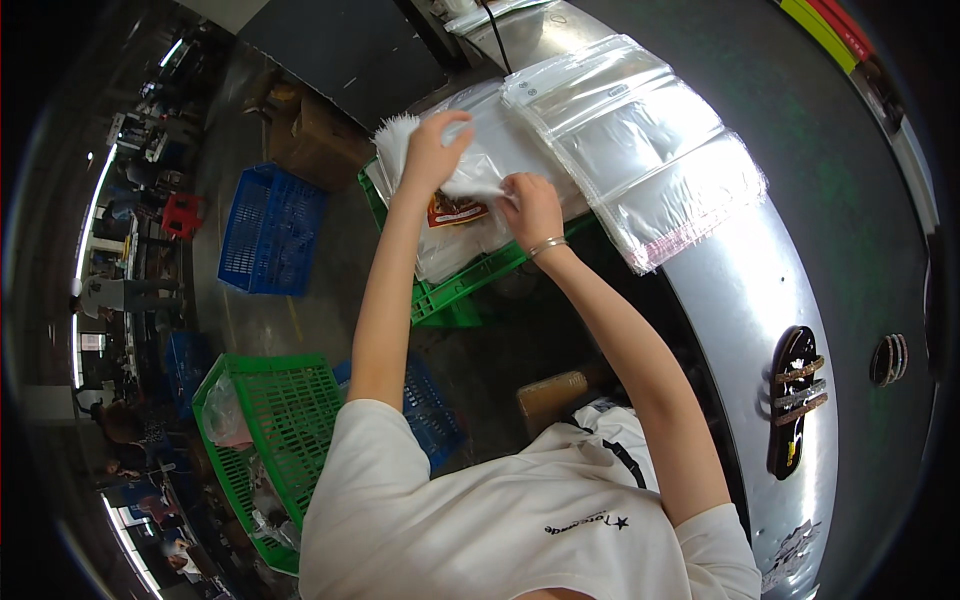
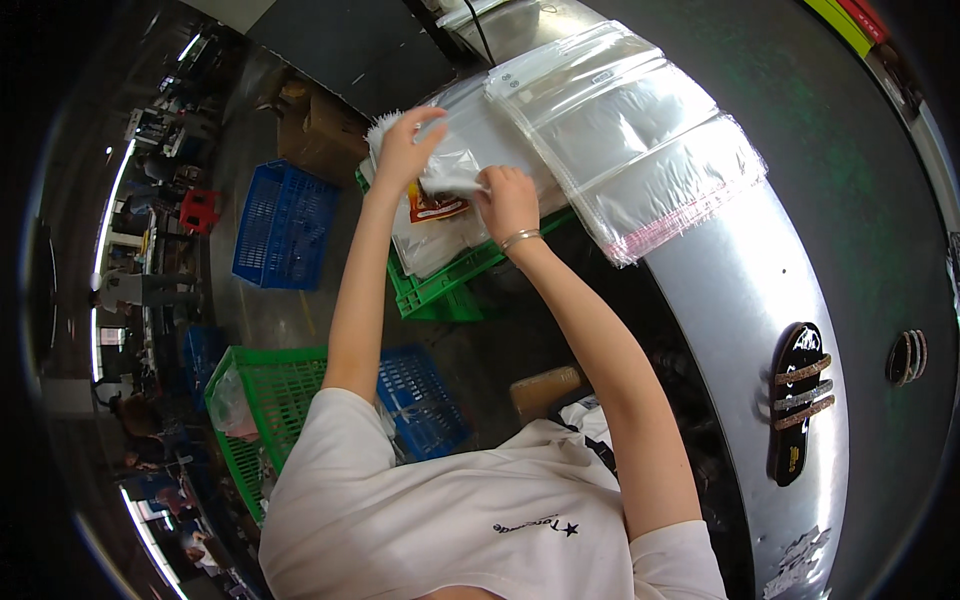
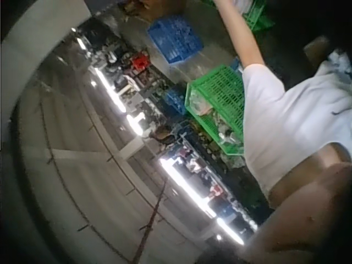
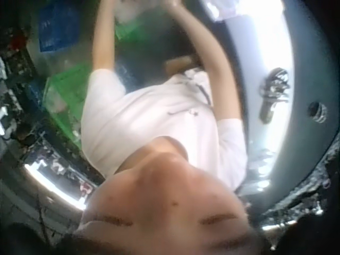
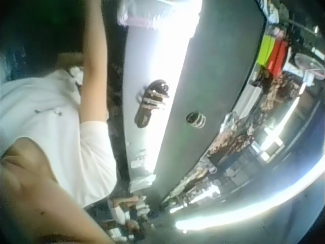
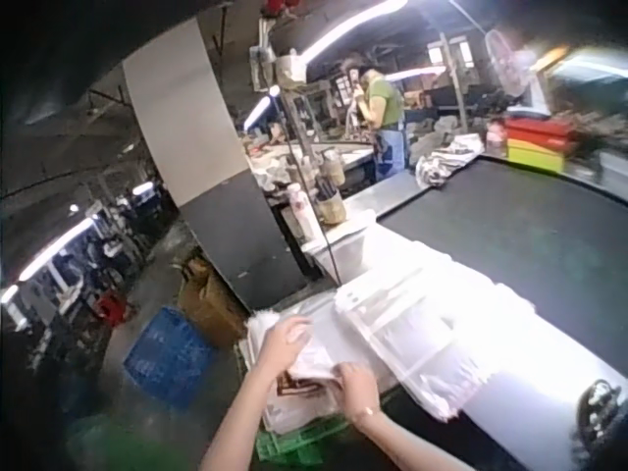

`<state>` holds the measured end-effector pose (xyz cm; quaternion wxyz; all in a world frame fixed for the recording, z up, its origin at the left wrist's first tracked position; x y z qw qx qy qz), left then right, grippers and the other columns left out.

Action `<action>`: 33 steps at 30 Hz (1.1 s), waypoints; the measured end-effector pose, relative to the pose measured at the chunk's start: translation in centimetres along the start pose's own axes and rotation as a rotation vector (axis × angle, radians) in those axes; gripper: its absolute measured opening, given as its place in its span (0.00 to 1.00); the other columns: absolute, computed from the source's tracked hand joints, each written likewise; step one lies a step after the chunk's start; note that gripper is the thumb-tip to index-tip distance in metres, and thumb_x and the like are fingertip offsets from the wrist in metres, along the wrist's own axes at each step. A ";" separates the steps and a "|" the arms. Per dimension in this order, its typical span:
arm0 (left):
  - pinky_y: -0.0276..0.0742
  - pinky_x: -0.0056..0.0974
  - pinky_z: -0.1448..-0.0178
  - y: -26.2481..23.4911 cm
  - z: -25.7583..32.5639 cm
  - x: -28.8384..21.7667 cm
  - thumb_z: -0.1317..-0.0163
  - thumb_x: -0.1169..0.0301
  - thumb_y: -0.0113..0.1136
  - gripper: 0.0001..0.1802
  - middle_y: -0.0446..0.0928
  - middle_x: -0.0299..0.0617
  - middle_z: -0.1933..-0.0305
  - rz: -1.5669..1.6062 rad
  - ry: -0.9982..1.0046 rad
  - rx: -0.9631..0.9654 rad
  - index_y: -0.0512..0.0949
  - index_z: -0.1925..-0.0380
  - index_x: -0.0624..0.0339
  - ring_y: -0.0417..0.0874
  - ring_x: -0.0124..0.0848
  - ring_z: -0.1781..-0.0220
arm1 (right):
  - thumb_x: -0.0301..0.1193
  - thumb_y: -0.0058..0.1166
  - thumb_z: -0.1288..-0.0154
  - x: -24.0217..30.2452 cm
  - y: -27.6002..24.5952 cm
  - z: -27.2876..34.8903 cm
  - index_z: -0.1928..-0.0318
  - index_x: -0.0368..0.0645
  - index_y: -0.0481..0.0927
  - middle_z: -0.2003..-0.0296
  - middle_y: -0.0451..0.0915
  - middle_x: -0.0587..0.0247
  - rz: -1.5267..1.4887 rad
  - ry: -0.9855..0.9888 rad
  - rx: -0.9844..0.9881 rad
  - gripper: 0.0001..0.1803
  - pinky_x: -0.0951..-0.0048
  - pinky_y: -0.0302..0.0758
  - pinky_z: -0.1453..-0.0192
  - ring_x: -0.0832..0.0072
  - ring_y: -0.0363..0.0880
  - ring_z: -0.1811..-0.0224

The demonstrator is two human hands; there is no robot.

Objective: The person repeatedly picks up black sandals with gold straps from a table, places them into clear plastic bags, and sets the packaged items aside. The process involves handling the sandals one at a time, opening the bags, and arranging the footwear inside.

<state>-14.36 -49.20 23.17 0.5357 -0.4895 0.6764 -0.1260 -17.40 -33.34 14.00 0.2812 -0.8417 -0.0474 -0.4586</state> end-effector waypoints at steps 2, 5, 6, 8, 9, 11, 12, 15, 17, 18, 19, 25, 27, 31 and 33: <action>0.71 0.39 0.45 1.4 0.7 0.0 0.45 0.65 0.61 0.16 0.79 0.45 0.54 -0.029 0.014 0.167 0.79 0.58 0.60 0.78 0.39 0.49 | 0.30 0.64 0.53 1.7 -0.9 0.4 0.65 0.44 0.76 0.65 0.78 0.61 0.082 -0.108 0.063 0.14 0.62 0.68 0.53 0.61 0.73 0.58; 0.71 0.40 0.45 2.7 2.3 -0.4 0.45 0.66 0.61 0.15 0.79 0.47 0.55 -0.090 0.026 0.261 0.78 0.59 0.61 0.78 0.41 0.50 | 0.32 0.65 0.54 2.4 -1.3 0.9 0.62 0.44 0.75 0.62 0.77 0.63 0.125 -0.146 0.138 0.17 0.61 0.67 0.51 0.62 0.72 0.56; 0.71 0.40 0.45 3.0 2.8 -0.6 0.45 0.67 0.60 0.15 0.79 0.47 0.56 -0.109 0.028 0.256 0.78 0.59 0.62 0.78 0.41 0.50 | 0.32 0.65 0.53 2.3 -1.3 0.9 0.62 0.44 0.76 0.63 0.77 0.62 0.082 -0.145 0.135 0.17 0.61 0.67 0.51 0.61 0.72 0.56; 0.71 0.41 0.45 3.3 3.6 -2.1 0.45 0.68 0.59 0.14 0.79 0.48 0.56 -0.096 0.045 0.179 0.78 0.61 0.62 0.78 0.43 0.51 | 0.34 0.64 0.52 1.2 -1.1 0.9 0.63 0.44 0.76 0.64 0.77 0.60 0.007 -0.135 0.122 0.16 0.61 0.67 0.51 0.60 0.72 0.57; 0.71 0.41 0.46 3.1 4.1 -3.2 0.45 0.68 0.59 0.13 0.78 0.48 0.56 -0.069 0.056 0.104 0.78 0.61 0.63 0.78 0.43 0.51 | 0.33 0.63 0.51 0.6 -1.0 0.8 0.63 0.43 0.77 0.64 0.77 0.59 0.006 -0.110 0.120 0.14 0.61 0.67 0.52 0.60 0.72 0.58; 0.71 0.41 0.45 2.8 5.6 -6.0 0.45 0.72 0.58 0.11 0.78 0.48 0.55 -0.022 0.106 -0.051 0.78 0.62 0.63 0.78 0.44 0.51 | 0.32 0.62 0.49 -0.5 -0.6 0.3 0.65 0.42 0.78 0.66 0.78 0.57 0.005 -0.048 0.115 0.12 0.61 0.68 0.52 0.58 0.73 0.59; 0.71 0.41 0.45 2.6 6.3 -7.1 0.45 0.73 0.58 0.11 0.78 0.48 0.55 0.002 0.121 -0.109 0.78 0.62 0.63 0.77 0.44 0.50 | 0.31 0.60 0.48 -0.9 -0.5 0.0 0.65 0.41 0.79 0.67 0.78 0.56 -0.018 -0.029 0.105 0.10 0.60 0.68 0.53 0.57 0.73 0.60; 0.71 0.40 0.46 1.8 8.6 -9.1 0.46 0.76 0.59 0.10 0.78 0.44 0.56 0.051 0.143 -0.275 0.77 0.62 0.63 0.78 0.39 0.52 | 0.29 0.57 0.46 -0.9 -0.9 -0.7 0.68 0.37 0.82 0.69 0.80 0.52 -0.057 0.048 0.029 0.08 0.61 0.72 0.57 0.55 0.77 0.64; 0.71 0.38 0.47 1.1 10.6 -8.6 0.45 0.75 0.59 0.10 0.78 0.42 0.57 0.133 0.008 -0.353 0.77 0.62 0.63 0.77 0.34 0.54 | 0.30 0.59 0.47 0.5 -1.8 -1.2 0.69 0.37 0.82 0.70 0.81 0.52 -0.134 0.115 0.041 0.08 0.63 0.74 0.59 0.57 0.78 0.66; 0.71 0.37 0.47 1.0 11.5 -8.2 0.44 0.75 0.59 0.10 0.78 0.41 0.57 0.176 -0.059 -0.389 0.77 0.61 0.63 0.77 0.32 0.54 | 0.30 0.60 0.48 0.8 -2.0 -1.3 0.69 0.36 0.82 0.70 0.81 0.52 -0.171 0.150 0.045 0.09 0.64 0.75 0.60 0.57 0.79 0.67; 0.71 0.33 0.49 1.1 12.2 -7.7 0.43 0.76 0.59 0.10 0.77 0.37 0.59 0.235 -0.122 -0.404 0.75 0.60 0.63 0.75 0.26 0.57 | 0.33 0.64 0.51 1.2 -2.5 -1.6 0.70 0.35 0.81 0.72 0.81 0.53 -0.174 0.139 -0.014 0.13 0.67 0.75 0.63 0.61 0.80 0.71; 0.71 0.29 0.52 1.7 13.4 -5.4 0.41 0.74 0.61 0.17 0.72 0.42 0.56 0.620 -0.340 -0.456 0.68 0.54 0.62 0.74 0.26 0.57 | 0.38 0.68 0.55 3.0 -4.1 -3.2 0.74 0.36 0.79 0.76 0.80 0.56 -0.302 0.292 -0.041 0.17 0.68 0.74 0.64 0.66 0.78 0.73; 0.73 0.31 0.51 2.5 12.6 -5.0 0.40 0.73 0.60 0.21 0.72 0.44 0.54 0.630 -0.359 -0.431 0.64 0.50 0.62 0.75 0.28 0.56 | 0.38 0.68 0.55 3.4 -3.7 -3.7 0.75 0.36 0.78 0.76 0.80 0.57 -0.318 0.244 -0.012 0.17 0.67 0.74 0.65 0.66 0.78 0.74; 0.76 0.36 0.52 4.9 9.6 -3.3 0.37 0.70 0.57 0.28 0.72 0.48 0.53 0.798 -0.549 -0.332 0.55 0.43 0.60 0.77 0.33 0.55 | 0.36 0.62 0.48 1.1 -2.2 -4.0 0.68 0.37 0.82 0.71 0.82 0.52 -0.245 0.270 0.097 0.14 0.65 0.75 0.61 0.60 0.81 0.68; 0.79 0.38 0.56 5.7 8.8 -1.0 0.37 0.71 0.56 0.29 0.72 0.51 0.53 0.881 -0.648 -0.318 0.50 0.42 0.60 0.78 0.34 0.57 | 0.33 0.57 0.45 1.6 -1.4 -3.8 0.63 0.40 0.84 0.68 0.82 0.48 -0.265 0.336 0.248 0.12 0.65 0.76 0.57 0.58 0.82 0.64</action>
Point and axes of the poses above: each hand's wrist, its own z-axis away from the middle knuckle, its own y-axis out of the palm, x = y × z, the point moved 4 cm from there along -z, towards the middle knuckle
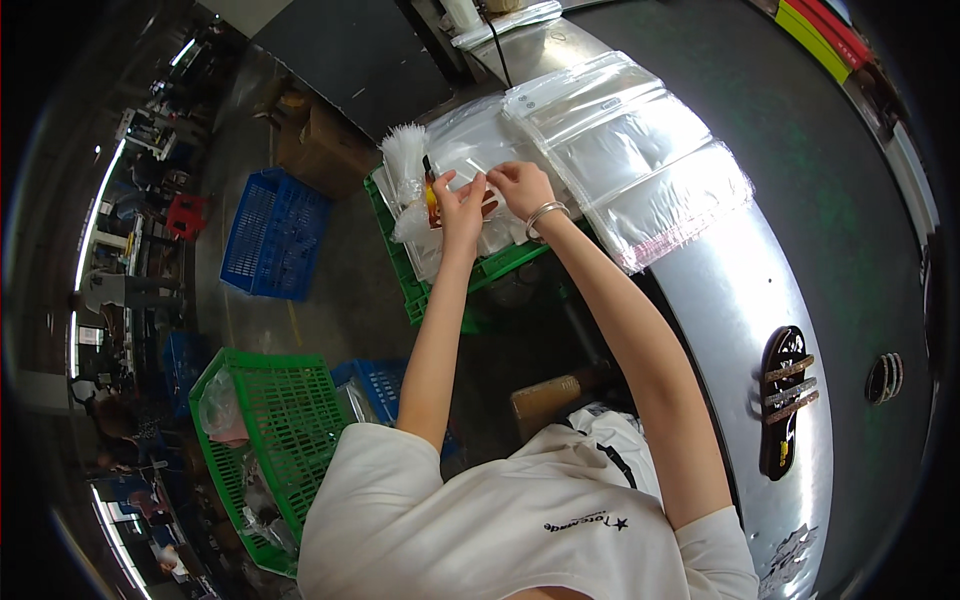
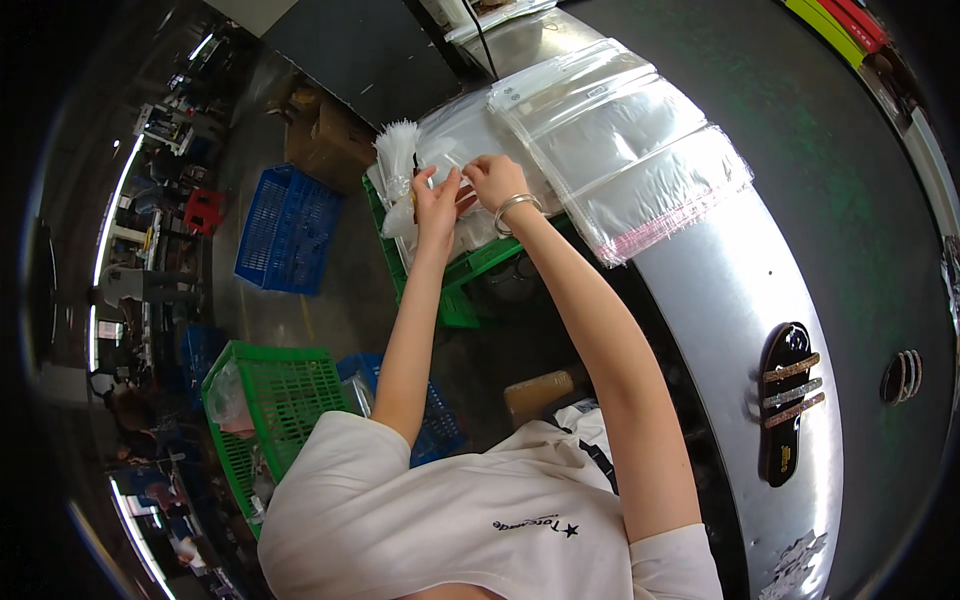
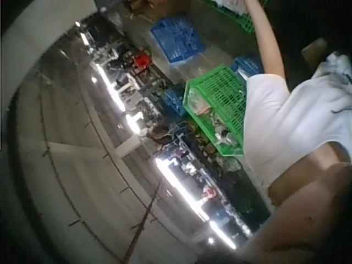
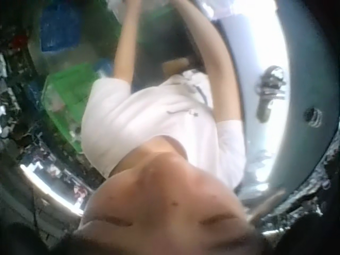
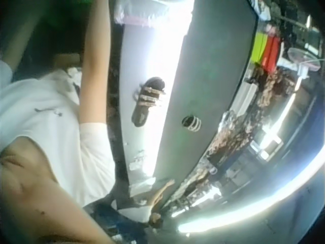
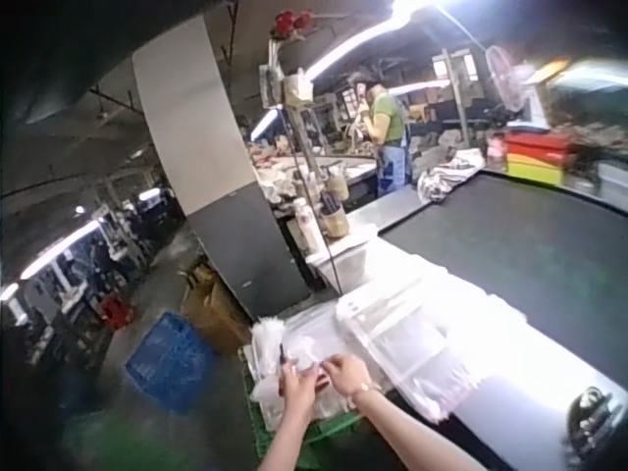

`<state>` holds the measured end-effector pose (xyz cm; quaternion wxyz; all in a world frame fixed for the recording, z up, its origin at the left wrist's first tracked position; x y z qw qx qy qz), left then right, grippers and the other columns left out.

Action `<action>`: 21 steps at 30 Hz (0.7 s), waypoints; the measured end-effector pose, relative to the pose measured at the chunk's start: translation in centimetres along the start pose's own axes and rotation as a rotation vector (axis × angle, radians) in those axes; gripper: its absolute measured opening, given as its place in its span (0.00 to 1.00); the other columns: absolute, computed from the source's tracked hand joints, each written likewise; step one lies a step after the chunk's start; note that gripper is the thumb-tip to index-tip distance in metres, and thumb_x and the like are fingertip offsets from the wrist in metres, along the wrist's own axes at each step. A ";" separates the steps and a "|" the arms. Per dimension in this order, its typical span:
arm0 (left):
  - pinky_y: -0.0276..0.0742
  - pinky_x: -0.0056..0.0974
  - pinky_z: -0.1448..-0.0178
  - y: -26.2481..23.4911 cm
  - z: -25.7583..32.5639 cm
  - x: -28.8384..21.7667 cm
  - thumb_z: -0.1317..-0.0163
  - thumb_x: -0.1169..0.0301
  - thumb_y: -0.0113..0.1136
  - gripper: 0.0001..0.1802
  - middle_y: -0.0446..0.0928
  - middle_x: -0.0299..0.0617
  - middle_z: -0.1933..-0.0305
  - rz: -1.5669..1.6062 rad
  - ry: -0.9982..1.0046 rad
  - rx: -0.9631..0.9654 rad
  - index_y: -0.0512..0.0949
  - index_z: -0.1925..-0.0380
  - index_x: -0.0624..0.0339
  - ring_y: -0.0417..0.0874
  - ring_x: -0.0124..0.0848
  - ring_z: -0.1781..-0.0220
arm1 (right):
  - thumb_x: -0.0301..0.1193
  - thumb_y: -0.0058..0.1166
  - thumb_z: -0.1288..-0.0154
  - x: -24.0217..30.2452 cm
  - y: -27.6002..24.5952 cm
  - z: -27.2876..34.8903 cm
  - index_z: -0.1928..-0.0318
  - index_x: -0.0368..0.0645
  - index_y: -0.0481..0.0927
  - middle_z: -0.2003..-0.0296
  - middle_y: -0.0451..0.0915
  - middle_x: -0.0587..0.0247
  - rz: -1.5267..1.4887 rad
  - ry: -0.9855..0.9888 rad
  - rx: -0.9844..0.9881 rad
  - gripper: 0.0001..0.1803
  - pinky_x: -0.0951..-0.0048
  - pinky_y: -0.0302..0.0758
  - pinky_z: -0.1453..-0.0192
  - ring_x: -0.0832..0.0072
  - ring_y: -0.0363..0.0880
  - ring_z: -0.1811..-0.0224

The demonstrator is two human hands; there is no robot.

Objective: The person repeatedly picks up black sandals with gold straps from a table, places them into clear plastic bags, and sets the packaged items aside. The process involves handling the sandals one at a time, opening the bags, and arranging the footwear inside.

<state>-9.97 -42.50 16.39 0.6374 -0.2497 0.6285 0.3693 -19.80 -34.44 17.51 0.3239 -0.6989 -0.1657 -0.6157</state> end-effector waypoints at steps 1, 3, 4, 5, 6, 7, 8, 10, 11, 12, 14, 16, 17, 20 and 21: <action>0.79 0.37 0.58 -0.5 -1.1 0.9 0.37 0.72 0.55 0.28 0.73 0.51 0.54 -0.015 0.018 -0.023 0.52 0.43 0.60 0.79 0.34 0.58 | 0.33 0.58 0.46 -0.1 0.1 0.1 0.64 0.40 0.84 0.69 0.82 0.47 0.030 -0.024 -0.012 0.11 0.66 0.76 0.57 0.58 0.82 0.64; 0.79 0.35 0.60 -1.2 -2.6 1.9 0.37 0.74 0.54 0.25 0.74 0.50 0.57 -0.047 0.056 -0.068 0.54 0.45 0.60 0.79 0.34 0.61 | 0.33 0.58 0.46 -0.3 0.4 0.2 0.65 0.40 0.84 0.70 0.81 0.47 0.086 -0.072 -0.038 0.11 0.67 0.76 0.58 0.58 0.82 0.66; 0.78 0.34 0.61 -0.9 -2.9 1.7 0.38 0.75 0.55 0.25 0.75 0.49 0.59 -0.068 0.072 -0.064 0.55 0.45 0.59 0.79 0.33 0.62 | 0.33 0.59 0.47 -0.4 0.1 0.0 0.67 0.39 0.84 0.72 0.82 0.50 0.099 -0.038 -0.038 0.10 0.68 0.77 0.60 0.61 0.82 0.69; 0.78 0.33 0.62 -0.8 -3.1 1.5 0.38 0.75 0.55 0.24 0.75 0.48 0.61 -0.088 0.089 -0.061 0.56 0.46 0.59 0.79 0.32 0.63 | 0.33 0.60 0.48 -0.8 0.0 -0.4 0.67 0.39 0.84 0.73 0.82 0.51 0.039 0.010 -0.079 0.11 0.68 0.77 0.61 0.63 0.82 0.70; 0.77 0.31 0.63 -0.8 -3.4 1.3 0.39 0.76 0.55 0.23 0.76 0.47 0.63 -0.108 0.107 -0.059 0.57 0.47 0.59 0.79 0.32 0.65 | 0.33 0.60 0.48 -1.2 0.1 -0.8 0.67 0.39 0.84 0.74 0.83 0.52 -0.022 0.058 -0.119 0.11 0.68 0.77 0.62 0.64 0.82 0.70; 0.77 0.32 0.64 -1.0 -3.7 1.1 0.40 0.77 0.56 0.23 0.76 0.47 0.65 -0.188 0.137 -0.098 0.58 0.48 0.60 0.79 0.33 0.66 | 0.33 0.61 0.49 -1.6 0.2 -1.3 0.67 0.39 0.84 0.74 0.83 0.54 -0.084 0.102 -0.158 0.11 0.69 0.77 0.63 0.66 0.83 0.71; 0.77 0.33 0.64 -1.4 -3.9 1.0 0.42 0.78 0.56 0.23 0.76 0.46 0.67 -0.267 0.168 -0.138 0.58 0.49 0.61 0.80 0.33 0.67 | 0.34 0.61 0.49 -1.8 0.4 -1.9 0.67 0.38 0.84 0.74 0.83 0.55 -0.216 0.124 -0.168 0.12 0.69 0.77 0.64 0.67 0.83 0.71; 0.76 0.37 0.63 -1.6 -3.9 0.0 0.44 0.80 0.56 0.23 0.75 0.47 0.68 -0.496 0.263 -0.228 0.59 0.50 0.62 0.80 0.37 0.66 | 0.35 0.61 0.49 -2.3 0.4 -3.3 0.67 0.38 0.84 0.74 0.83 0.57 -0.479 0.165 -0.187 0.13 0.71 0.76 0.65 0.69 0.82 0.72; 0.76 0.39 0.61 -1.5 -3.5 -0.6 0.45 0.80 0.57 0.24 0.75 0.49 0.66 -0.645 0.328 -0.276 0.60 0.50 0.62 0.79 0.39 0.64 | 0.35 0.61 0.48 -2.4 0.0 -4.1 0.66 0.38 0.84 0.74 0.83 0.57 -0.463 0.156 -0.242 0.13 0.71 0.76 0.65 0.70 0.83 0.72; 0.75 0.42 0.58 -1.2 -3.2 -1.2 0.46 0.81 0.57 0.25 0.75 0.51 0.64 -0.792 0.394 -0.325 0.60 0.50 0.62 0.79 0.41 0.61 | 0.36 0.61 0.48 -2.5 -0.6 -4.9 0.66 0.38 0.84 0.74 0.83 0.57 -0.447 0.147 -0.298 0.13 0.72 0.76 0.65 0.70 0.83 0.71; 0.72 0.46 0.52 0.7 -1.1 -3.9 0.47 0.79 0.57 0.24 0.74 0.53 0.60 -1.171 0.754 -0.474 0.62 0.50 0.61 0.77 0.45 0.55 | 0.37 0.59 0.46 -2.2 -1.7 -6.0 0.66 0.40 0.84 0.74 0.84 0.59 -0.329 0.056 -0.401 0.13 0.72 0.76 0.62 0.71 0.83 0.70; 0.69 0.48 0.46 1.7 -1.0 -4.3 0.46 0.76 0.57 0.22 0.72 0.55 0.55 -1.364 0.897 -0.376 0.64 0.51 0.61 0.73 0.48 0.49 | 0.37 0.59 0.46 -0.9 -2.2 -6.1 0.66 0.41 0.84 0.73 0.84 0.59 -0.321 0.074 -0.355 0.13 0.71 0.76 0.61 0.71 0.83 0.69; 0.67 0.48 0.44 1.7 -2.1 -4.2 0.45 0.73 0.57 0.20 0.72 0.55 0.53 -1.365 0.865 -0.200 0.66 0.52 0.60 0.72 0.49 0.47 | 0.37 0.58 0.46 -0.3 -2.6 -6.3 0.66 0.41 0.84 0.73 0.84 0.60 -0.320 0.076 -0.334 0.13 0.71 0.76 0.60 0.71 0.83 0.69; 0.66 0.47 0.40 1.2 -6.0 -1.3 0.41 0.65 0.54 0.16 0.71 0.50 0.48 -1.480 0.617 0.130 0.71 0.55 0.60 0.70 0.47 0.43 | 0.39 0.57 0.44 0.5 -2.2 -7.2 0.64 0.43 0.84 0.74 0.84 0.61 -0.322 0.019 -0.310 0.14 0.71 0.76 0.60 0.70 0.83 0.69; 0.66 0.46 0.40 0.4 -7.3 0.0 0.40 0.62 0.53 0.16 0.71 0.48 0.47 -1.537 0.501 0.204 0.72 0.56 0.60 0.70 0.46 0.43 | 0.40 0.56 0.44 1.0 -1.8 -7.3 0.64 0.43 0.84 0.74 0.84 0.61 -0.325 0.005 -0.292 0.15 0.71 0.76 0.60 0.70 0.83 0.70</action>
Point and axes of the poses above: each hand's wrist, its own z-axis away from the middle knuckle, its own y-axis out of the palm, x = y × z, the point moved 4 cm from there along -z, towards the middle knuckle
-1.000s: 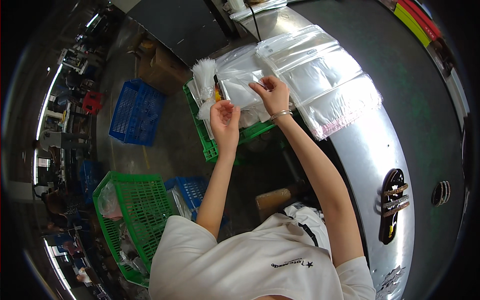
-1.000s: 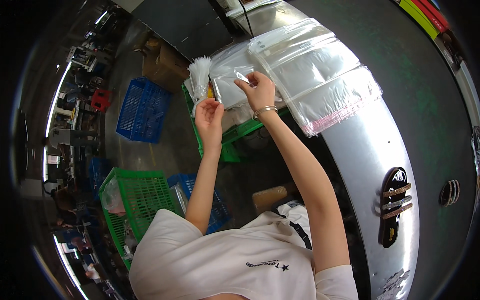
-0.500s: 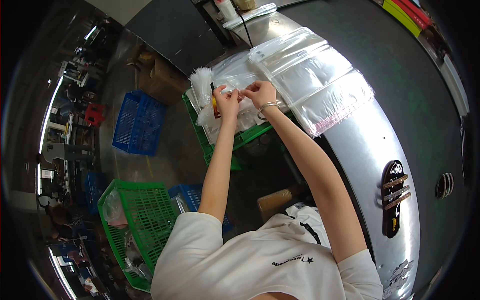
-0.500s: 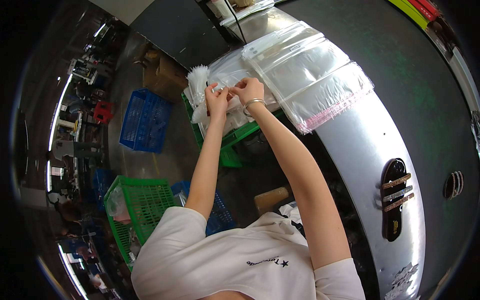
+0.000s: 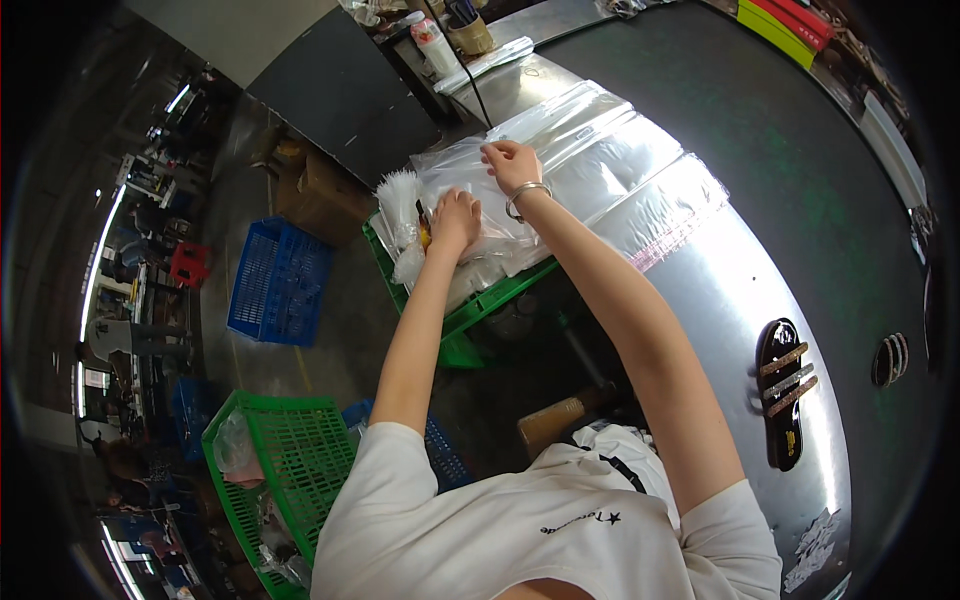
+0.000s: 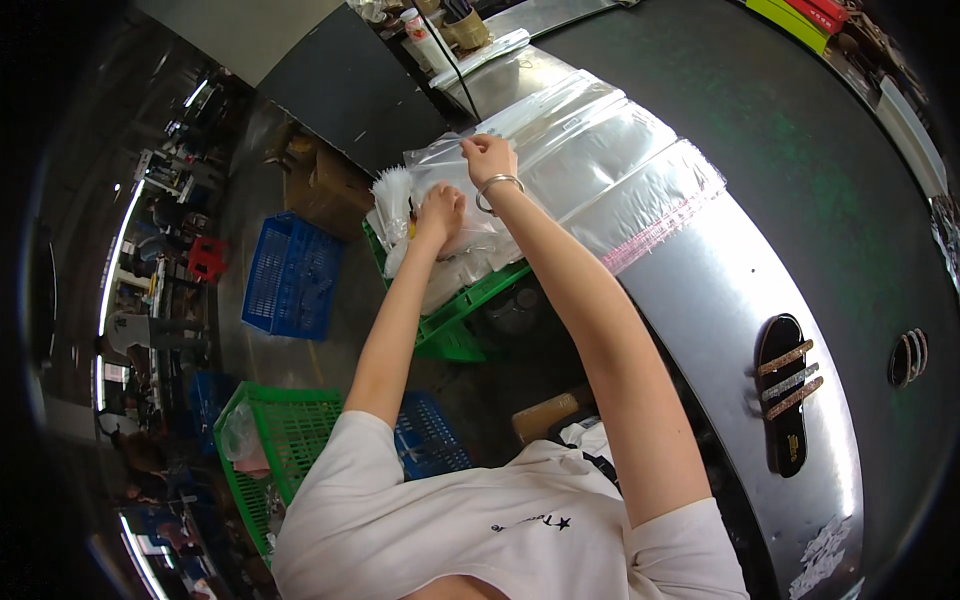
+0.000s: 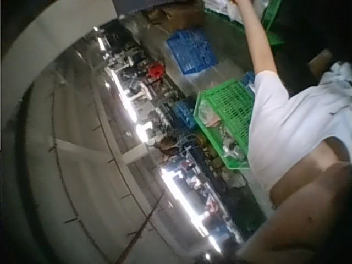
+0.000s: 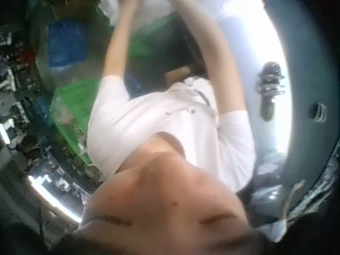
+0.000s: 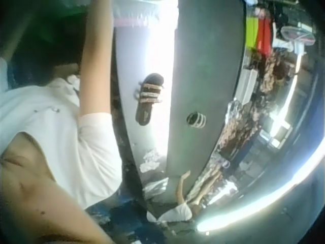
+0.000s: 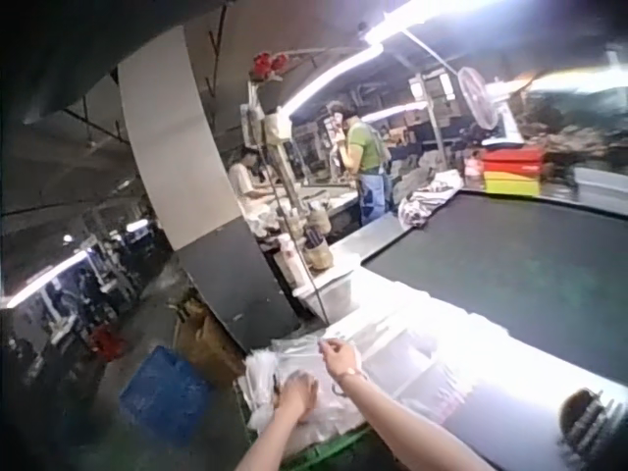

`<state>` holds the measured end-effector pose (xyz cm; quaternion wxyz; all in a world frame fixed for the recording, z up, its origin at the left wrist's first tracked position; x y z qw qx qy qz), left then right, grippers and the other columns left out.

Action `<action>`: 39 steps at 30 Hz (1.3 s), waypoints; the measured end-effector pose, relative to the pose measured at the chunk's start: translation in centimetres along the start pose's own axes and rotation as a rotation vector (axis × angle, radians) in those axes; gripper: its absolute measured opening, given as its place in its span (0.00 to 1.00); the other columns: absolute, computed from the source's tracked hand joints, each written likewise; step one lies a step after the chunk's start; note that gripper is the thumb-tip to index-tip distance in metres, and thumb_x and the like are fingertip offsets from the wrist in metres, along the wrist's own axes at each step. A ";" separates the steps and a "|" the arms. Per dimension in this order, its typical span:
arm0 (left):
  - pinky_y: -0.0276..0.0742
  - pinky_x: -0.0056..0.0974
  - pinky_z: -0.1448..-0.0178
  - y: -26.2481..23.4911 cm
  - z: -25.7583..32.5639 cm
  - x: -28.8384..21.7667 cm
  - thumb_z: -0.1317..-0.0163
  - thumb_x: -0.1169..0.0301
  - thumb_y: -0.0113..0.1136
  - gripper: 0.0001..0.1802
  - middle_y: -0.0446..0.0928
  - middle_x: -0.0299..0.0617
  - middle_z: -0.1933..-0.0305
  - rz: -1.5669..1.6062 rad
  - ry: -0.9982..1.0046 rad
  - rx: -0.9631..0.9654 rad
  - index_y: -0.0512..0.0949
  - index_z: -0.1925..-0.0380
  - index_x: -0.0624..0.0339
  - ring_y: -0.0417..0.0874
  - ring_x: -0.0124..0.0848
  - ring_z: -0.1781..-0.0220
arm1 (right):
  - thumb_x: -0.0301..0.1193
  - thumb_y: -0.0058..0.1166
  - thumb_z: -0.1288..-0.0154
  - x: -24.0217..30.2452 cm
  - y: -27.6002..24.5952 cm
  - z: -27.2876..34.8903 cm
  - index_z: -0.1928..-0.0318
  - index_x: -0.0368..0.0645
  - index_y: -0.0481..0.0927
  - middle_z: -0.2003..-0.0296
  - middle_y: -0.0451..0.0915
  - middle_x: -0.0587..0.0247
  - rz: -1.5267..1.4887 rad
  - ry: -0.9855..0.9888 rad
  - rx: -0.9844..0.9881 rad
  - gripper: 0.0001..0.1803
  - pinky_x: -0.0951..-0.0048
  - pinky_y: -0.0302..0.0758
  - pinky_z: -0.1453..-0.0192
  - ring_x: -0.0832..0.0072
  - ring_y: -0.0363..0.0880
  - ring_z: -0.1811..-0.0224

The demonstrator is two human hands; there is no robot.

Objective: The person repeatedly picks up black sandals with gold straps from a table, places them into clear plastic bags, and sets the packaged items aside. The process involves handling the sandals one at a time, opening the bags, and arranging the footwear inside.

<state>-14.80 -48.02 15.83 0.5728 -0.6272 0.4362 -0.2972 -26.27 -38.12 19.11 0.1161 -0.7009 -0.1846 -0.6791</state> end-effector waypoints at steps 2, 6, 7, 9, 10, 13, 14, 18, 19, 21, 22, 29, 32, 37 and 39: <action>0.69 0.49 0.42 0.9 -1.3 0.2 0.40 0.57 0.52 0.18 0.73 0.46 0.48 0.050 0.012 0.114 0.74 0.55 0.55 0.74 0.46 0.46 | 0.40 0.56 0.44 1.8 -1.1 -1.9 0.63 0.44 0.84 0.74 0.84 0.62 -0.065 -0.013 -0.026 0.15 0.71 0.76 0.61 0.70 0.83 0.70; 0.69 0.52 0.43 1.0 -1.9 -1.0 0.40 0.53 0.52 0.21 0.73 0.47 0.48 -0.004 0.050 0.114 0.73 0.53 0.52 0.74 0.49 0.47 | 0.40 0.55 0.44 9.2 -6.6 -7.8 0.65 0.44 0.85 0.76 0.83 0.61 -0.280 -0.162 -0.237 0.14 0.73 0.77 0.63 0.71 0.83 0.72; 0.69 0.53 0.43 1.3 -1.9 -0.1 0.41 0.52 0.52 0.22 0.73 0.48 0.47 -0.013 0.033 0.126 0.72 0.51 0.52 0.74 0.50 0.47 | 0.39 0.53 0.42 12.6 -7.7 -7.4 0.65 0.44 0.85 0.75 0.83 0.61 -0.129 -0.241 -0.269 0.14 0.72 0.76 0.62 0.70 0.84 0.70; 0.69 0.53 0.44 2.4 -3.0 1.7 0.41 0.51 0.52 0.24 0.73 0.49 0.46 0.039 0.006 0.086 0.70 0.49 0.52 0.74 0.51 0.45 | 0.30 0.55 0.38 18.0 -10.4 -6.7 0.59 0.36 0.82 0.71 0.83 0.61 -0.047 -0.515 -0.309 0.11 0.76 0.81 0.70 0.77 0.82 0.73; 0.70 0.53 0.44 2.5 -3.9 2.1 0.42 0.51 0.53 0.26 0.72 0.50 0.45 0.068 0.002 0.066 0.69 0.47 0.51 0.73 0.52 0.45 | 0.31 0.55 0.37 19.6 -12.0 -6.3 0.60 0.38 0.83 0.71 0.83 0.61 0.034 -0.536 -0.374 0.10 0.78 0.80 0.71 0.78 0.82 0.73; 0.67 0.54 0.41 2.6 -6.7 1.4 0.42 0.52 0.53 0.29 0.69 0.57 0.42 0.263 -0.086 0.223 0.64 0.42 0.50 0.69 0.57 0.40 | 0.28 0.51 0.36 23.2 -16.8 -5.8 0.57 0.35 0.80 0.70 0.83 0.61 -0.097 -0.451 -0.312 0.11 0.79 0.78 0.74 0.80 0.81 0.74; 0.66 0.54 0.40 2.8 -7.6 1.5 0.42 0.52 0.53 0.29 0.68 0.58 0.41 0.313 -0.125 0.271 0.63 0.42 0.50 0.68 0.58 0.40 | 0.28 0.51 0.36 24.5 -18.4 -5.4 0.57 0.35 0.80 0.70 0.83 0.61 -0.101 -0.494 -0.308 0.11 0.80 0.77 0.75 0.80 0.80 0.73; 0.62 0.49 0.35 4.3 -11.1 7.8 0.42 0.58 0.57 0.35 0.60 0.59 0.35 0.432 0.124 -0.002 0.58 0.37 0.55 0.63 0.51 0.34 | 0.35 0.52 0.36 26.3 -20.0 -3.2 0.51 0.40 0.78 0.72 0.82 0.61 -0.131 -0.526 -0.200 0.16 0.78 0.76 0.77 0.79 0.79 0.78; 0.60 0.46 0.34 4.8 -11.5 6.3 0.43 0.63 0.59 0.36 0.58 0.57 0.34 0.520 -0.002 0.052 0.57 0.36 0.57 0.60 0.46 0.33 | 0.34 0.53 0.36 26.5 -21.7 -1.2 0.55 0.40 0.80 0.71 0.83 0.61 -0.003 -0.513 -0.230 0.13 0.79 0.77 0.77 0.79 0.80 0.76; 0.70 0.39 0.63 3.9 -11.0 4.7 0.42 0.63 0.58 0.36 0.69 0.53 0.52 0.641 -0.279 0.264 0.54 0.35 0.53 0.70 0.37 0.62 | 0.33 0.53 0.37 26.8 -24.0 3.0 0.60 0.40 0.83 0.72 0.83 0.61 0.107 -0.468 -0.249 0.12 0.79 0.77 0.76 0.80 0.81 0.78; 0.74 0.36 0.77 2.8 -10.3 3.9 0.42 0.63 0.57 0.36 0.75 0.50 0.61 0.676 -0.426 0.355 0.53 0.35 0.51 0.75 0.32 0.76 | 0.34 0.53 0.38 26.7 -25.1 4.4 0.61 0.40 0.83 0.74 0.83 0.62 0.087 -0.444 -0.234 0.12 0.79 0.76 0.76 0.80 0.80 0.82; 0.79 0.45 0.71 0.5 -12.1 4.2 0.47 0.59 0.57 0.33 0.76 0.55 0.59 0.443 -0.608 0.521 0.63 0.41 0.60 0.79 0.48 0.63 | 0.36 0.48 0.34 26.8 -34.1 12.6 0.54 0.38 0.77 0.62 0.81 0.58 0.090 -0.058 -0.318 0.15 0.72 0.82 0.73 0.70 0.84 0.71; 0.75 0.47 0.49 -4.5 -11.7 -0.5 0.45 0.59 0.57 0.28 0.75 0.60 0.52 0.003 -0.157 -0.001 0.70 0.48 0.68 0.79 0.48 0.52 | 0.34 0.47 0.34 26.3 -36.3 15.3 0.54 0.38 0.78 0.61 0.80 0.57 -0.055 -0.007 -0.365 0.15 0.73 0.82 0.69 0.72 0.82 0.70; 0.72 0.34 0.47 -14.0 5.2 -25.9 0.43 0.65 0.62 0.33 0.70 0.44 0.46 1.477 0.538 0.416 0.61 0.39 0.58 0.72 0.31 0.47 | 0.35 0.51 0.35 23.6 -34.0 18.5 0.60 0.38 0.83 0.84 0.70 0.72 0.245 -0.312 -0.422 0.14 0.79 0.69 0.75 0.87 0.64 0.80; 0.71 0.36 0.45 -13.9 10.0 -32.4 0.54 0.54 0.73 0.57 0.61 0.46 0.39 1.885 0.529 0.809 0.44 0.33 0.54 0.67 0.35 0.41 | 0.37 0.54 0.37 22.0 -31.7 20.1 0.60 0.37 0.82 0.82 0.75 0.65 0.410 -0.390 -0.425 0.15 0.77 0.67 0.73 0.84 0.68 0.79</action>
Point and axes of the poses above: each hand's wrist, its own z-axis away from the middle knuckle, its own y-axis out of the palm, x = y × z, the point moved 4 cm from there along -z, towards the middle knuckle
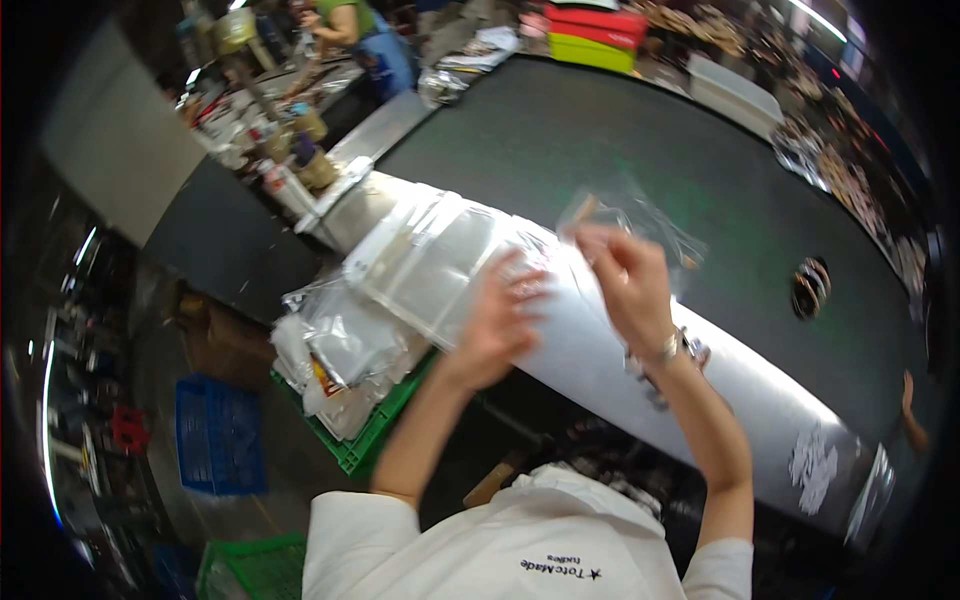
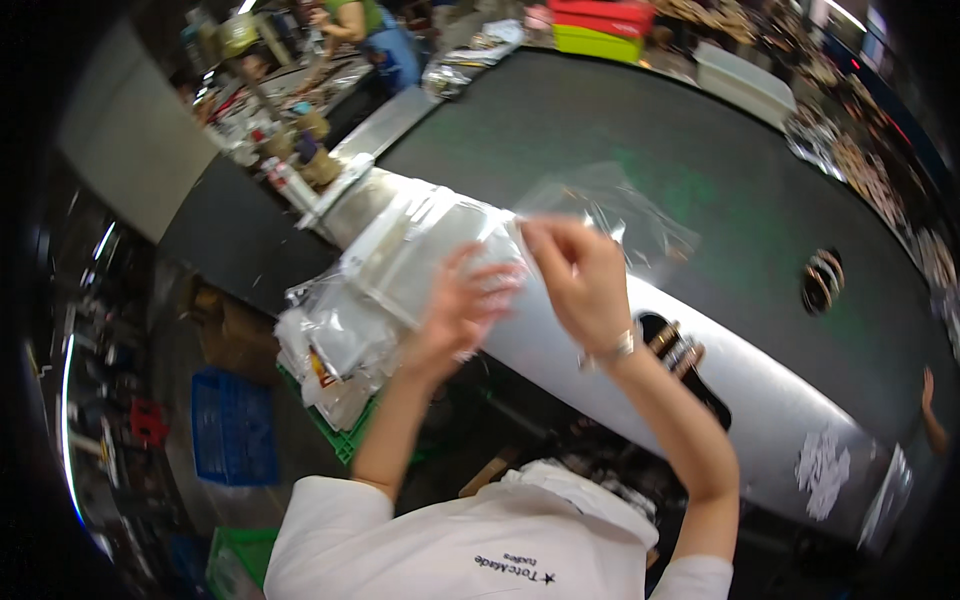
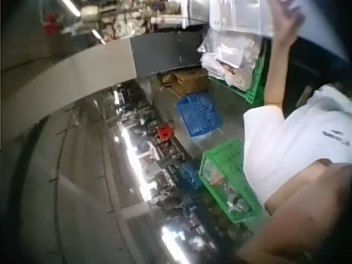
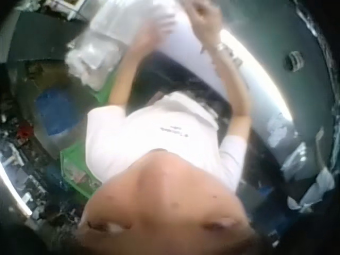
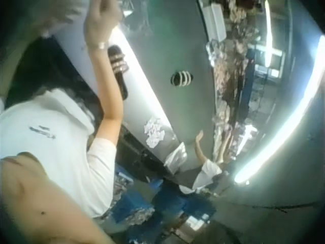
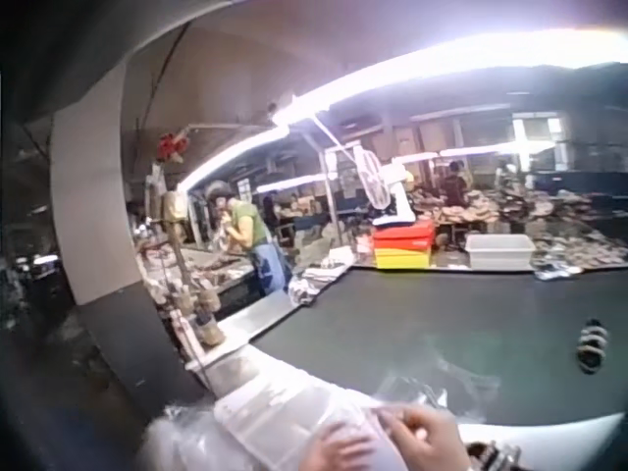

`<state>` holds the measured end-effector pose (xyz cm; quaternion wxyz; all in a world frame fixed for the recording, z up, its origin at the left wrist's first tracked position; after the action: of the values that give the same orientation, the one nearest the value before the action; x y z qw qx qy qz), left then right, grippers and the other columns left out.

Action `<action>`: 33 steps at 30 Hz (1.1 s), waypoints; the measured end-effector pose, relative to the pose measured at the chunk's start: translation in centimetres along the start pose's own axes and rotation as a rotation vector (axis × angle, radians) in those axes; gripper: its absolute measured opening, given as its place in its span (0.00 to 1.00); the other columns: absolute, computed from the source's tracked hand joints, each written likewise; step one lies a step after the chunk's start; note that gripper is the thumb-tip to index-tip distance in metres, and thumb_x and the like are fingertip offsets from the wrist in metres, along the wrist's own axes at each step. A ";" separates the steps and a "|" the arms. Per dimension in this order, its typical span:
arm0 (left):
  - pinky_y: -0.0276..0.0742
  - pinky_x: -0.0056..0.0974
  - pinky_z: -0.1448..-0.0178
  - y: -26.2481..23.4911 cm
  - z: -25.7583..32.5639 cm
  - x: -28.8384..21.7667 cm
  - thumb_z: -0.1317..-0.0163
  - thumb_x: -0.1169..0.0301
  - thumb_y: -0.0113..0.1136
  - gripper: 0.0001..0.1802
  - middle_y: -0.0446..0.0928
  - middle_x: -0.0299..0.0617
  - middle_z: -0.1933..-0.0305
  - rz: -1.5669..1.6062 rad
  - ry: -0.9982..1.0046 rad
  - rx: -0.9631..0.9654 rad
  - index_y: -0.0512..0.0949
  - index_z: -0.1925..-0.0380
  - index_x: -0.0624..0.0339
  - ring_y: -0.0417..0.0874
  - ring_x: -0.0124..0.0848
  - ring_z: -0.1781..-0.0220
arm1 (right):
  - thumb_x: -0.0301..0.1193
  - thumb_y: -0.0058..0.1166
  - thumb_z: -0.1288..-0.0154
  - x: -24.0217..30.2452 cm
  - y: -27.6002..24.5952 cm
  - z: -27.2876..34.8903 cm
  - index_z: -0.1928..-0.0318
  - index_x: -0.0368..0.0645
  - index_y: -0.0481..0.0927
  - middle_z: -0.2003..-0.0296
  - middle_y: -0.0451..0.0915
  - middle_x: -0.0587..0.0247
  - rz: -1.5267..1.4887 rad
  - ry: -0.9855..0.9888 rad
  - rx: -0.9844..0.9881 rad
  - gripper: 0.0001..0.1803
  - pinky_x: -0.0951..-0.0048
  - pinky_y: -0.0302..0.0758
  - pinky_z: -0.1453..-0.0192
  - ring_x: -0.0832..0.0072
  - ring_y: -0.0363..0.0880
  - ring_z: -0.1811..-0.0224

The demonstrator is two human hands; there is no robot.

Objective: The person repeatedly picks up black sandals with gold straps from a table, places them into clear plastic bags, and sets the packaged items aside. The process involves handling the sandals one at a time, opening the bags, and arranging the footwear inside.

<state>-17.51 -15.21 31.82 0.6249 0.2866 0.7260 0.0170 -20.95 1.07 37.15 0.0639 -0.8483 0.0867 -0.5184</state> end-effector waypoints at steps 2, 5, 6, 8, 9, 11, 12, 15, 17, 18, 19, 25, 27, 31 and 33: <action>0.73 0.38 0.45 2.5 -0.5 4.0 0.52 0.52 0.71 0.54 0.62 0.47 0.39 0.136 0.046 -0.051 0.46 0.34 0.57 0.69 0.37 0.41 | 0.36 0.53 0.35 0.4 1.7 2.4 0.52 0.34 0.78 0.71 0.81 0.62 -0.126 0.126 0.296 0.18 0.78 0.71 0.67 0.82 0.76 0.70; 0.77 0.38 0.46 3.0 -0.3 7.1 0.35 0.64 0.55 0.28 0.71 0.48 0.47 0.282 -0.086 -0.135 0.59 0.40 0.64 0.77 0.36 0.47 | 0.34 0.51 0.34 -1.0 0.0 4.1 0.51 0.31 0.75 0.57 0.81 0.59 -0.389 0.396 0.432 0.18 0.75 0.74 0.58 0.78 0.77 0.59; 0.77 0.38 0.46 2.8 0.0 7.2 0.33 0.66 0.51 0.23 0.73 0.48 0.48 0.290 -0.120 -0.154 0.62 0.42 0.65 0.78 0.36 0.48 | 0.32 0.52 0.35 -1.5 -0.7 4.5 0.52 0.32 0.76 0.57 0.81 0.57 -0.379 0.358 0.380 0.17 0.74 0.73 0.56 0.76 0.77 0.59; 0.78 0.37 0.46 2.5 0.5 7.9 0.29 0.70 0.43 0.16 0.76 0.48 0.51 0.316 -0.196 -0.185 0.68 0.47 0.68 0.80 0.37 0.49 | 0.30 0.54 0.38 -1.7 -2.4 5.7 0.54 0.35 0.77 0.58 0.79 0.56 -0.028 0.146 0.258 0.15 0.72 0.73 0.55 0.72 0.77 0.59; 0.78 0.37 0.46 2.3 0.7 8.3 0.29 0.70 0.42 0.16 0.76 0.49 0.51 0.323 -0.203 -0.180 0.69 0.48 0.68 0.80 0.38 0.49 | 0.29 0.54 0.40 -1.6 -2.9 6.3 0.55 0.36 0.78 0.59 0.79 0.56 0.145 0.040 0.191 0.14 0.71 0.72 0.54 0.70 0.77 0.60; 0.78 0.37 0.47 2.8 0.7 8.9 0.29 0.69 0.42 0.16 0.76 0.50 0.50 0.343 -0.231 -0.159 0.71 0.50 0.70 0.80 0.39 0.49 | 0.31 0.61 0.47 -1.3 -3.2 7.8 0.61 0.40 0.79 0.62 0.77 0.57 0.370 -0.065 0.148 0.13 0.67 0.70 0.57 0.65 0.75 0.63; 0.79 0.36 0.49 3.3 0.7 9.1 0.30 0.71 0.44 0.14 0.79 0.49 0.56 0.288 -0.233 -0.200 0.73 0.54 0.70 0.82 0.37 0.53 | 0.32 0.62 0.48 -1.7 -3.3 8.5 0.63 0.40 0.79 0.62 0.77 0.57 0.459 -0.078 0.152 0.13 0.66 0.69 0.58 0.65 0.74 0.64; 0.80 0.35 0.52 3.7 0.9 11.6 0.32 0.71 0.47 0.10 0.80 0.47 0.63 -0.030 -0.219 -0.280 0.75 0.62 0.67 0.83 0.35 0.59 | 0.34 0.65 0.51 -2.6 -3.7 9.8 0.69 0.41 0.78 0.70 0.77 0.60 0.471 -0.023 0.122 0.13 0.65 0.67 0.61 0.66 0.73 0.69; 0.81 0.33 0.57 5.0 1.3 12.7 0.33 0.72 0.50 0.08 0.80 0.42 0.67 0.157 -0.226 -0.356 0.76 0.66 0.64 0.83 0.31 0.65 | 0.33 0.65 0.51 -4.3 -4.8 10.8 0.71 0.40 0.78 0.74 0.77 0.61 0.377 0.084 0.099 0.11 0.65 0.67 0.61 0.66 0.73 0.72; 0.78 0.29 0.63 5.2 2.0 12.9 0.34 0.69 0.52 0.08 0.78 0.38 0.72 0.302 -0.241 -0.464 0.76 0.69 0.61 0.80 0.27 0.71 | 0.32 0.64 0.50 -4.9 -5.3 11.4 0.72 0.40 0.78 0.77 0.76 0.61 0.334 0.098 0.080 0.10 0.66 0.67 0.63 0.66 0.73 0.73; 0.75 0.26 0.69 5.2 2.3 13.1 0.34 0.66 0.54 0.10 0.76 0.33 0.76 0.438 -0.279 -0.565 0.75 0.73 0.58 0.77 0.22 0.76 | 0.31 0.63 0.49 -5.9 -6.0 11.6 0.74 0.40 0.78 0.80 0.76 0.61 0.298 0.123 0.041 0.08 0.66 0.67 0.64 0.67 0.73 0.75; 0.53 0.27 0.81 6.4 1.3 7.3 0.31 0.61 0.47 0.19 0.51 0.27 0.86 1.054 -0.150 -0.060 0.59 0.82 0.50 0.52 0.18 0.85 | 0.32 0.65 0.53 -11.2 -15.3 17.0 0.63 0.43 0.78 0.66 0.79 0.61 0.619 0.255 -0.121 0.16 0.67 0.71 0.52 0.65 0.76 0.59; 0.50 0.26 0.81 7.1 0.8 4.0 0.31 0.63 0.47 0.16 0.52 0.27 0.85 0.542 0.167 -0.294 0.64 0.79 0.53 0.53 0.18 0.85 | 0.36 0.66 0.54 -11.1 -18.4 19.3 0.53 0.45 0.74 0.53 0.75 0.57 1.011 0.229 -0.196 0.26 0.64 0.70 0.51 0.61 0.72 0.52; 0.51 0.26 0.80 8.3 -0.5 5.6 0.31 0.64 0.47 0.11 0.57 0.27 0.84 0.001 -0.019 -0.188 0.72 0.70 0.57 0.54 0.16 0.84 | 0.43 0.71 0.64 -12.8 -20.8 22.6 0.50 0.41 0.71 0.55 0.70 0.55 0.910 0.576 0.186 0.39 0.62 0.70 0.50 0.58 0.70 0.52; 0.52 0.25 0.80 8.6 -1.4 8.6 0.31 0.64 0.47 0.11 0.60 0.27 0.83 -0.149 -0.117 -0.219 0.74 0.65 0.60 0.56 0.16 0.83 | 0.41 0.73 0.66 -12.2 -21.6 23.1 0.52 0.38 0.72 0.60 0.69 0.56 0.606 0.698 0.100 0.38 0.65 0.70 0.50 0.61 0.70 0.55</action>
<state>-15.86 -3.83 27.72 0.6931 0.1624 0.7015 0.0329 -4.07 25.23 20.34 0.2203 -0.5554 0.3218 -0.7345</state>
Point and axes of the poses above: each hand's wrist, its own z-axis away from the middle knuckle, its own y-axis out of the palm, x = y × z, the point moved 4 cm from there along -z, towards the middle knuckle
